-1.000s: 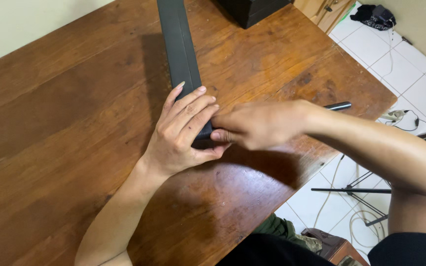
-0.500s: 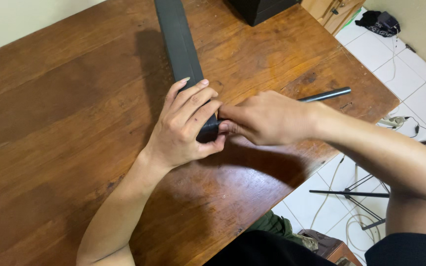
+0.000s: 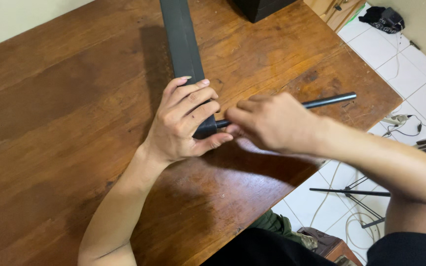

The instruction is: The person inserts black rods into the corner holes of a perforated black tray, then stacks additional trays and rods on the table. The person handles the trays and rods by hand, arranging them in a row and placing rods into the tray slots.

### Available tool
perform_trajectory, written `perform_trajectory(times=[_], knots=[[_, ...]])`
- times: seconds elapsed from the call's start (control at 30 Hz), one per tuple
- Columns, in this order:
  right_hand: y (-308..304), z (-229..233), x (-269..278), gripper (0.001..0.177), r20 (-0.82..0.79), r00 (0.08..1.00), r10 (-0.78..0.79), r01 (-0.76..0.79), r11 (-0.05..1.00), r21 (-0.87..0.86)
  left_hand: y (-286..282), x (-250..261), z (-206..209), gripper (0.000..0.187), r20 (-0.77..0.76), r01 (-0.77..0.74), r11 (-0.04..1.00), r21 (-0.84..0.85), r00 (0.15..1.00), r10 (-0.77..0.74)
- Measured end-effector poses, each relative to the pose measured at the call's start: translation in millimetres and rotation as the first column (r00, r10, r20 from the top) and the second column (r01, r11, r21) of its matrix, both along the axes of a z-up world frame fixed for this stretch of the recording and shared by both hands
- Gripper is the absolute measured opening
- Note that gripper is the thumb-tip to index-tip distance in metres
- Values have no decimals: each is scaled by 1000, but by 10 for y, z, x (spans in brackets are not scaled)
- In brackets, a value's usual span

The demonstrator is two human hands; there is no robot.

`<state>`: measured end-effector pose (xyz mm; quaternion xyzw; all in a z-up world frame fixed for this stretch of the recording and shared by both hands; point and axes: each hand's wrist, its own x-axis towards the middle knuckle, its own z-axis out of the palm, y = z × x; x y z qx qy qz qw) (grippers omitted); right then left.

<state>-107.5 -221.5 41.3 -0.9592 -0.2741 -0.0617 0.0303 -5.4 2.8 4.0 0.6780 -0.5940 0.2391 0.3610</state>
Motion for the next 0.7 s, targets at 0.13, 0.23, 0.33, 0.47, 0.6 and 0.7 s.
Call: perform_trajectory(times=[0.13,0.23,0.33,0.47,0.6,0.7], knots=[[-119,257,100,36,-474,880,-26,75,994,85,39,-38,81,31,19,-9,996,91,1000,8],[-61,282,144,37,-608,794,4,87,989,120,37,-39,110,21,75,0,982,189,997,-14],[32,169,76,38,-315,944,-104,48,983,-179,62,16,152,18,50,59,970,237,996,-73],[101,-60,-94,40,423,900,103,7,968,-250,57,30,137,19,81,68,959,275,992,-93],[67,29,-64,32,198,980,-17,8,999,46,4,52,125,17,80,61,963,262,993,-84],[100,236,50,35,-376,916,-141,145,989,-18,11,57,72,14,33,96,972,217,994,-106]])
